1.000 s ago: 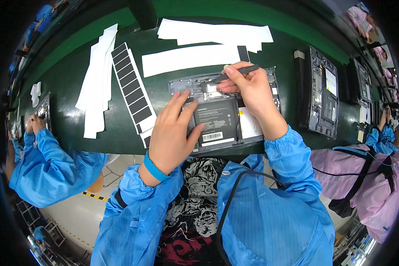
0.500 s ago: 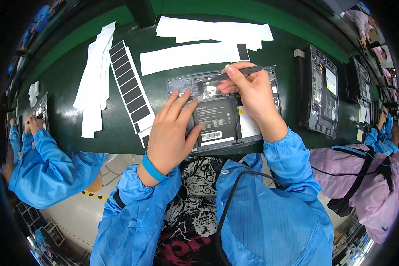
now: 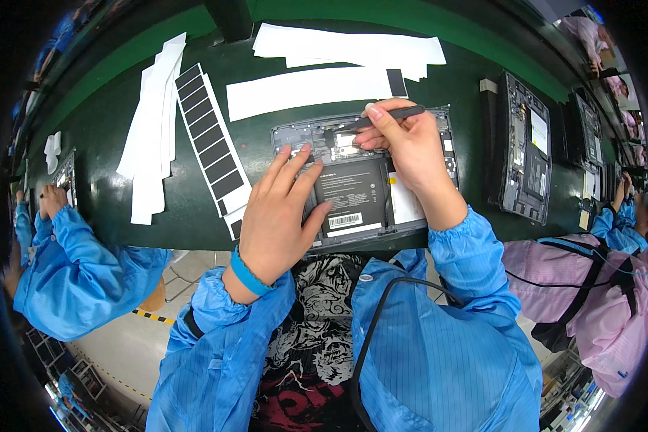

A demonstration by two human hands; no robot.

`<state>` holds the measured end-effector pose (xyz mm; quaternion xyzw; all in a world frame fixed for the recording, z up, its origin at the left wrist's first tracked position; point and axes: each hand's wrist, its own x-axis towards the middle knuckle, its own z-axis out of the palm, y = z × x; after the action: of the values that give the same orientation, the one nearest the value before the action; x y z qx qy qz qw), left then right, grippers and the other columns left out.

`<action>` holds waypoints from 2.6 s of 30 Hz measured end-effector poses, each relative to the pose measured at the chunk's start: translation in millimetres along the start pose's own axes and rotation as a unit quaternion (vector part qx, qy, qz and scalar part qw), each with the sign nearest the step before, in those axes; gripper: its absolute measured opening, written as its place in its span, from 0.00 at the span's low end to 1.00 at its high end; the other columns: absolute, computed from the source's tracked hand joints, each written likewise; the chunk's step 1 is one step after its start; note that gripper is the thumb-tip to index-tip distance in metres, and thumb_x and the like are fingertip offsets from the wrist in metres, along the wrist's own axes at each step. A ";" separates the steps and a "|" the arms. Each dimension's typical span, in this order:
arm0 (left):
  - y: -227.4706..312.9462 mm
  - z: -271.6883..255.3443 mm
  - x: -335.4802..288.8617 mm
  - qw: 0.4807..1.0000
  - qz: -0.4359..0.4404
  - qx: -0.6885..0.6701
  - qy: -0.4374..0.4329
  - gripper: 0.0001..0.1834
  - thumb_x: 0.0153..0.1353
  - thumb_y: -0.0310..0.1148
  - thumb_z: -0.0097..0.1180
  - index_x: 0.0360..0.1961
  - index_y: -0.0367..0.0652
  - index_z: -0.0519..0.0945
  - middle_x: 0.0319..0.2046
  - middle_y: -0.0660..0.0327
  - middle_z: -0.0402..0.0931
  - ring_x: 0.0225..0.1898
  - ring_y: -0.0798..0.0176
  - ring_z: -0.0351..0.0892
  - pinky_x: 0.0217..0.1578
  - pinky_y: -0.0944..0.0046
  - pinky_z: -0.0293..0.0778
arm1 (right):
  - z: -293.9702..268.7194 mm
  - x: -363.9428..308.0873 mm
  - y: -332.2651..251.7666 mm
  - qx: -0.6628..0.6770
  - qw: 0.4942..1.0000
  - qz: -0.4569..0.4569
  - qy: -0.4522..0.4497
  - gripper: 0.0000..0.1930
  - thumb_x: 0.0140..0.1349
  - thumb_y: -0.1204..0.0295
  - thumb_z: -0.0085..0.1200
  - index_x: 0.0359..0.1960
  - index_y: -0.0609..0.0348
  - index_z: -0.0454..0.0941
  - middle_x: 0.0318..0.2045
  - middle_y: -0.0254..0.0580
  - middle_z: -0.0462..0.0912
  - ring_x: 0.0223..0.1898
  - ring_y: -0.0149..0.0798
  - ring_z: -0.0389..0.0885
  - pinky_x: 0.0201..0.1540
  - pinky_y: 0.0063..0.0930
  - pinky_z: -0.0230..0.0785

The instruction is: Assembling internal components and applying adhesive strips to a tablet device on an assembly line.

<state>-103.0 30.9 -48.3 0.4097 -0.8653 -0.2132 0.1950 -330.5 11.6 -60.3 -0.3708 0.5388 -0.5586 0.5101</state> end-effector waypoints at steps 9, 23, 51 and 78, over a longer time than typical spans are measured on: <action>7.5 0.9 6.9 1.000 0.007 0.016 0.026 0.27 0.56 0.37 0.63 0.56 0.40 0.75 0.61 0.50 0.67 0.64 0.43 0.63 0.59 0.48 0.63 | 3.1 -1.3 -0.3 -0.045 0.999 -0.008 0.012 0.11 0.67 0.70 0.56 0.41 0.68 0.76 0.30 0.46 0.83 0.30 0.36 0.86 0.34 0.25 0.79; 6.4 21.8 23.4 0.991 0.022 0.091 0.100 0.33 0.50 0.48 0.67 0.56 0.45 0.78 0.66 0.49 0.61 0.64 0.40 0.62 0.58 0.44 0.64 | 4.4 -3.2 -0.6 -0.054 0.998 -0.017 0.018 0.11 0.67 0.70 0.56 0.41 0.68 0.77 0.30 0.46 0.83 0.30 0.36 0.86 0.34 0.24 0.80; -54.4 -13.3 -87.6 0.988 -0.031 0.055 0.143 0.23 0.56 0.34 0.61 0.53 0.36 0.77 0.57 0.51 0.73 0.58 0.49 0.72 0.57 0.50 0.69 | 140.2 -37.3 2.3 -0.153 0.978 -0.093 -0.109 0.11 0.66 0.70 0.57 0.33 0.68 0.80 0.26 0.38 0.82 0.26 0.25 0.79 0.28 0.19 0.70; -52.4 -3.6 -97.4 0.984 -0.062 0.128 0.107 0.25 0.59 0.37 0.58 0.59 0.44 0.75 0.60 0.59 0.71 0.64 0.37 0.60 0.62 0.30 0.54 | 164.7 -34.0 29.3 -0.222 0.966 -0.082 -0.108 0.12 0.62 0.68 0.59 0.38 0.66 0.84 0.24 0.45 0.85 0.22 0.31 0.82 0.25 0.22 0.72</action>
<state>-11.0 77.3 -88.8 0.5047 -0.8323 -0.0675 0.2193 -159.8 10.7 -60.5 -0.5758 0.5584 -0.4215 0.4231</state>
